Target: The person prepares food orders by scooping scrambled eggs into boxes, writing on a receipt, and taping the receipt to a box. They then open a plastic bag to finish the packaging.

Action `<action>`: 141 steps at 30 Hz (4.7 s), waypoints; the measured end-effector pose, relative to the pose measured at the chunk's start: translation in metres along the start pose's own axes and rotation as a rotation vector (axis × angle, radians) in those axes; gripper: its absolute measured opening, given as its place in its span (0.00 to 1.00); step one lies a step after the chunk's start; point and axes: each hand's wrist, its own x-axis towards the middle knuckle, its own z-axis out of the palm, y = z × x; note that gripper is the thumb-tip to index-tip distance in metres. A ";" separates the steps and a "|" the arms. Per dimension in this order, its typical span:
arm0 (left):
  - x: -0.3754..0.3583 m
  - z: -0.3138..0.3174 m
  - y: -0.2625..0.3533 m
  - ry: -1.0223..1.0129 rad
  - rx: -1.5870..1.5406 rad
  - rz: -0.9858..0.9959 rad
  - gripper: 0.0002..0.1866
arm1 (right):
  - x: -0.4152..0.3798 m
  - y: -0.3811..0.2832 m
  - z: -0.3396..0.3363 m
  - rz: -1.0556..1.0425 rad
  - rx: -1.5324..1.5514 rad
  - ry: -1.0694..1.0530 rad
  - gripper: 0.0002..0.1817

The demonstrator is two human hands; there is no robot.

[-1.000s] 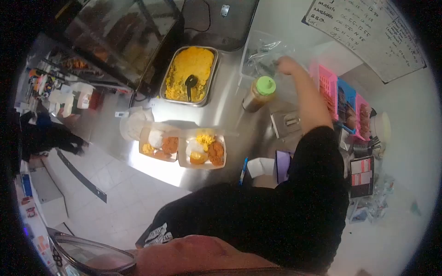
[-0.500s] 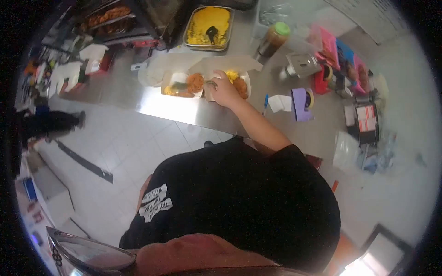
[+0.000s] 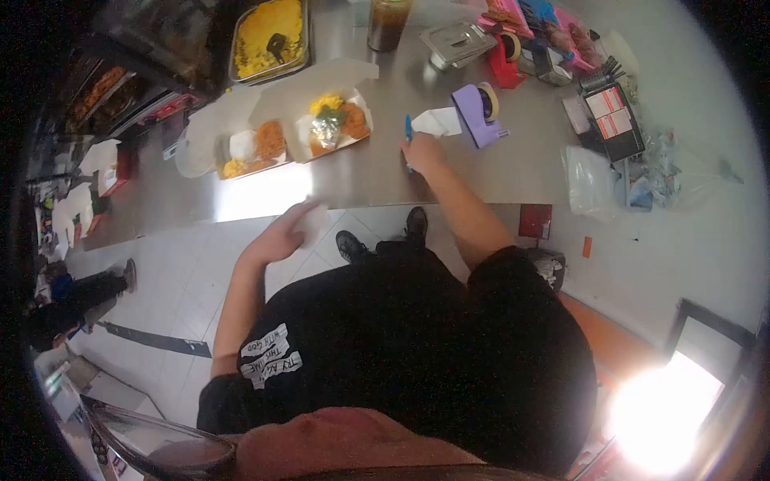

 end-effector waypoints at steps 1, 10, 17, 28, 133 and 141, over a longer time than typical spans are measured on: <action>0.032 0.007 0.018 -0.024 -0.008 0.054 0.37 | 0.008 0.006 0.006 -0.028 0.004 0.069 0.24; 0.234 0.143 0.028 0.478 0.256 0.114 0.38 | -0.023 0.095 -0.087 -0.035 1.149 -0.242 0.23; 0.226 0.115 0.023 0.523 0.700 0.140 0.37 | -0.074 0.143 -0.020 -0.119 2.826 -0.544 0.27; 0.230 0.110 0.012 0.445 0.574 0.099 0.44 | -0.023 0.048 0.012 -0.586 0.907 0.099 0.05; 0.227 0.110 0.009 0.437 0.573 0.137 0.48 | -0.059 0.045 -0.045 -0.120 1.100 0.088 0.26; 0.223 0.108 0.021 0.472 0.622 0.128 0.47 | -0.046 0.039 -0.070 -0.167 0.859 0.030 0.32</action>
